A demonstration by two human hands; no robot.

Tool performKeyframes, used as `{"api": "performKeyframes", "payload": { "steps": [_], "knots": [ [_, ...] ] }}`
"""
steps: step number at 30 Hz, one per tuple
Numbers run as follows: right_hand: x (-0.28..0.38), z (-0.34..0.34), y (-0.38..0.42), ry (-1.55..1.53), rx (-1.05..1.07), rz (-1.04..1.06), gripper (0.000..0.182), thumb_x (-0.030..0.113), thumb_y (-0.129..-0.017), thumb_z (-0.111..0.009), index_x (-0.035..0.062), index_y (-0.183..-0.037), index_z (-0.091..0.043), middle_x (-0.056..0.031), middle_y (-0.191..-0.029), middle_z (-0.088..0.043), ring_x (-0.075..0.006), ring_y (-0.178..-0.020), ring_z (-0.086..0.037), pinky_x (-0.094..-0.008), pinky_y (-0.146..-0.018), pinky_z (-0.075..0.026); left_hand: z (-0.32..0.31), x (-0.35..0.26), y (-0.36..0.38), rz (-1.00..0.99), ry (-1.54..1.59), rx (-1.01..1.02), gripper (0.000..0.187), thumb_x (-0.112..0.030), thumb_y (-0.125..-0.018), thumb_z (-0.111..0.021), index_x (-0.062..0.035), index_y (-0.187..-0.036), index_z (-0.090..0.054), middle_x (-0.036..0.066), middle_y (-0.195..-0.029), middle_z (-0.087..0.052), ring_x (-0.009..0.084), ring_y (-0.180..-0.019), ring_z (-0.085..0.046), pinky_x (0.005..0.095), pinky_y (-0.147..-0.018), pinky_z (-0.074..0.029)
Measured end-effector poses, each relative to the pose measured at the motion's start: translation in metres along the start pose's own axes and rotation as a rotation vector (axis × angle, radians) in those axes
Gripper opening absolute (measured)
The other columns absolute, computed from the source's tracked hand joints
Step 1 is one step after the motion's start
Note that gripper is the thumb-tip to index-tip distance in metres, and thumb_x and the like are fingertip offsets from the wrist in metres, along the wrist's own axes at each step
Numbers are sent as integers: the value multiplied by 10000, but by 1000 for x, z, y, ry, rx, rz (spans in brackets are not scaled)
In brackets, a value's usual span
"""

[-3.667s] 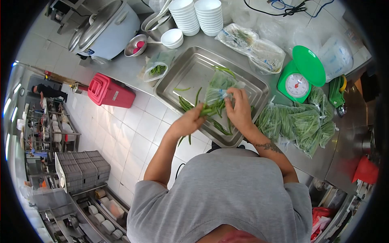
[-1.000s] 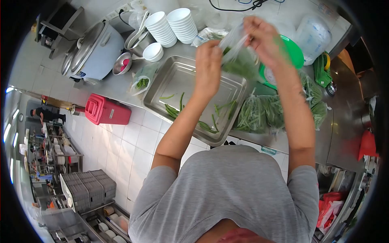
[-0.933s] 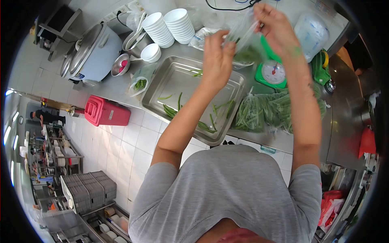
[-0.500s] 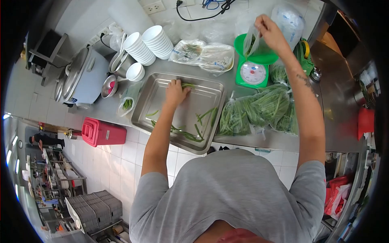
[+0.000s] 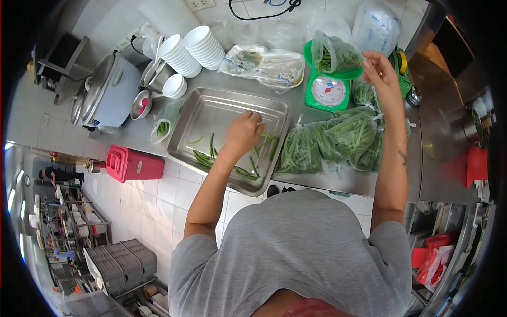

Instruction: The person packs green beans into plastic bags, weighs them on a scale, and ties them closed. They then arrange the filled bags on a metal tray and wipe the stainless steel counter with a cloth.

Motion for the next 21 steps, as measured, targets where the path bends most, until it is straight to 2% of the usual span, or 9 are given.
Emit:
{"api": "performKeyframes", "payload": {
  "steps": [7, 10, 13, 16, 19, 21],
  "knots": [
    [-29, 22, 42, 42, -77, -31, 198, 142, -909, -585, 12, -1057, -577, 14, -874, -565, -52, -729, -470, -206, -647, -406, -18, -33, -14, -60, 108, -21, 126, -127, -832, -616, -11, -864, -580, 146, -826, -595, 341, -721, -594, 403, -634, -468],
    [-35, 29, 56, 104, -135, -70, 179, 128, -910, -581, 6, -1041, -581, 5, -879, -573, -56, -738, -483, -206, -662, -413, -17, -45, -28, -21, 209, -8, 134, -123, -838, -616, 0, -874, -578, 145, -807, -595, 319, -704, -590, 379, -628, -463],
    [-40, 33, 63, 114, -154, -74, 170, 117, -909, -581, 6, -1037, -584, 5, -878, -577, -60, -746, -497, -205, -678, -420, -13, -59, -45, -35, 383, -59, 125, -122, -829, -605, -15, -871, -556, 163, -801, -586, 354, -712, -580, 404, -633, -465],
    [-42, 34, 65, 119, -128, -59, 170, 114, -910, -580, 5, -1040, -583, 6, -881, -578, -61, -749, -500, -204, -685, -426, -18, -63, -66, 14, 508, -112, 127, -101, -828, -621, -4, -861, -547, 153, -770, -595, 293, -655, -580, 375, -616, -464],
    [-37, 27, 63, 63, -106, -73, 163, 110, -911, -579, 8, -1037, -585, 11, -872, -577, -60, -746, -499, -203, -681, -424, -25, -68, -85, 75, 608, -266, 162, -99, -821, -645, 4, -859, -526, 143, -730, -590, 233, -634, -575, 349, -608, -468],
    [-28, 17, 58, 36, -79, -78, 157, 107, -911, -576, 9, -1034, -585, 14, -866, -572, -57, -744, -496, -204, -674, -423, -33, -70, -99, 114, 641, -303, 204, -132, -819, -670, 1, -884, -529, 104, -765, -604, 190, -672, -582, 308, -638, -477]
  ]
}}
Point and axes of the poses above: each hand's wrist, its own y-axis away from the middle knuckle, its own z-axis out of the back of the hand, x = y × z, the point moved 5 cm from there along -y, towards the middle knuckle
